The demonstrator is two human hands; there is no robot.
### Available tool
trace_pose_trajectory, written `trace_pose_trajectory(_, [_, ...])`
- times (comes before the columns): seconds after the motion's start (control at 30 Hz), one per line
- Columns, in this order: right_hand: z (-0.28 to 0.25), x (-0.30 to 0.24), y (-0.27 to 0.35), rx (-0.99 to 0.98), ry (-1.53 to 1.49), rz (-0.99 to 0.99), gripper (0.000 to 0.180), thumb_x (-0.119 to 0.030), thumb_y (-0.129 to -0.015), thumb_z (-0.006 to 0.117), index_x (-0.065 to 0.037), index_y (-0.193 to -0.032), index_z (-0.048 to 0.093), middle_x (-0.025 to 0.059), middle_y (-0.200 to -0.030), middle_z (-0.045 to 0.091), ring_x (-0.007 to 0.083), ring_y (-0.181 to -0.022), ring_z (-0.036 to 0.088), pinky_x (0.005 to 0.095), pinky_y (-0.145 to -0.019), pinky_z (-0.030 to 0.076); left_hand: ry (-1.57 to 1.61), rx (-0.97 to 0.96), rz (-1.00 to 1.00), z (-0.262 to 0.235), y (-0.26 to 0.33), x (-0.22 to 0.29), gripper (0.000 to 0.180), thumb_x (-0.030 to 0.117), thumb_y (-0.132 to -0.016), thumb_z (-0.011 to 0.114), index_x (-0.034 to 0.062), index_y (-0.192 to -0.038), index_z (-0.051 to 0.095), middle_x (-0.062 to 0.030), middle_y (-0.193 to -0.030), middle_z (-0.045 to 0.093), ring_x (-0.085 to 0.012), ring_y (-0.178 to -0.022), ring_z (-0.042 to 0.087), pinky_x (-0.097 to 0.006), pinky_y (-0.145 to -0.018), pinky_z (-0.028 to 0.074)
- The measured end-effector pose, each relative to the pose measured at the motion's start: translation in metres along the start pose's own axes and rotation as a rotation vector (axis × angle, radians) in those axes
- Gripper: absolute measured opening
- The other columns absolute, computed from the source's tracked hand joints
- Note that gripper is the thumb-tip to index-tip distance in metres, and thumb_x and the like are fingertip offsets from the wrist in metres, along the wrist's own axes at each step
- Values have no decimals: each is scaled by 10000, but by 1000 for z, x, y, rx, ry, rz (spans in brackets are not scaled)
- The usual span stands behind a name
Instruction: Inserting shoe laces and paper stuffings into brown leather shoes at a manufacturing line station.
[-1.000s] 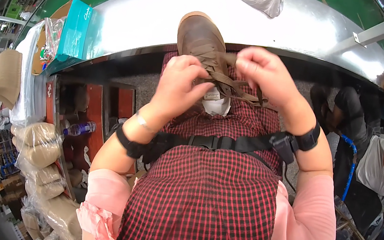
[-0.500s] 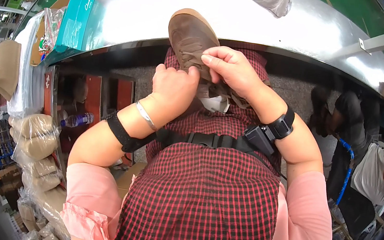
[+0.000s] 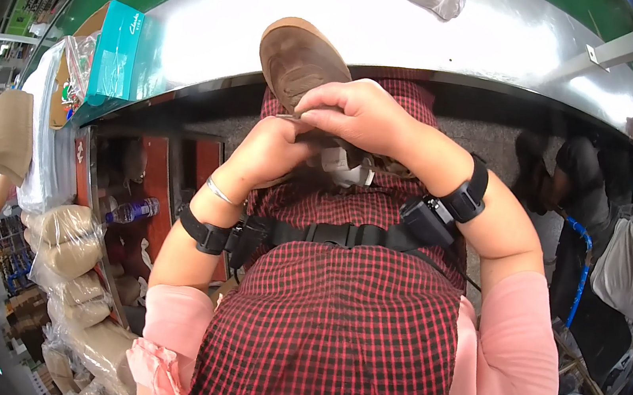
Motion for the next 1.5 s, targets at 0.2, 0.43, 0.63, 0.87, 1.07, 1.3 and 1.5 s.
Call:
trace_pose_trajectory(0.2, [-2,7,5,23,346,-20,184,-293,-822,598,-167,-922,687,89,-802,674,296,-756,641,393,-680,511,-257,54,116,2,0,-1,174,96,-802,632,-35,-917,644,-143,-744,662,-212,-678,645,-315,-643,498])
trace_pose_trajectory(0.43, [-3,-9,3,-52,850,-54,122,-242,-805,602,-146,-873,637,88,-697,645,285,-659,642,403,-561,507,-227,73,198,-3,0,4,214,193,-743,638,52,-905,627,-168,-801,640,-354,-766,620,-432,-669,495])
trace_pose_trajectory(0.63, [-3,-8,1,-95,901,1,160,-225,-816,530,-98,-778,620,106,-675,642,302,-656,640,430,-560,501,-694,220,267,0,5,18,226,243,-758,663,56,-882,638,-123,-752,631,-310,-743,628,-390,-646,498])
trace_pose_trajectory(0.87, [4,1,1,60,769,4,183,-232,-820,523,-142,-887,669,93,-770,665,297,-739,647,410,-641,515,-777,113,190,3,-7,11,149,192,-746,624,64,-823,629,-116,-717,611,-316,-720,615,-412,-640,492])
trace_pose_trajectory(1.07, [10,-2,6,66,725,-69,150,-170,-804,599,-114,-934,649,98,-786,661,284,-726,645,376,-621,520,-240,311,416,3,2,-8,109,95,-720,592,51,-811,632,-130,-757,629,-324,-753,618,-396,-682,508])
trace_pose_trajectory(1.3, [14,-22,17,-74,1110,-209,92,-191,-771,576,-112,-815,558,47,-685,630,218,-646,660,338,-522,520,-409,433,626,10,5,-8,107,55,-685,655,42,-786,624,-86,-672,581,-272,-621,577,-342,-580,463])
trace_pose_trajectory(1.5, [13,-26,4,-250,1185,-178,52,-144,-747,574,-95,-761,565,75,-654,623,228,-614,647,357,-504,500,-637,508,762,10,9,1,133,57,-671,662,60,-794,611,-50,-612,508,-243,-565,522,-355,-551,422])
Point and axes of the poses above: each hand's wrist, its own y-axis away from the middle knuckle, its own z-axis out of the palm, x = y × z, the point moved 4 cm from there along -y, towards the middle knuckle
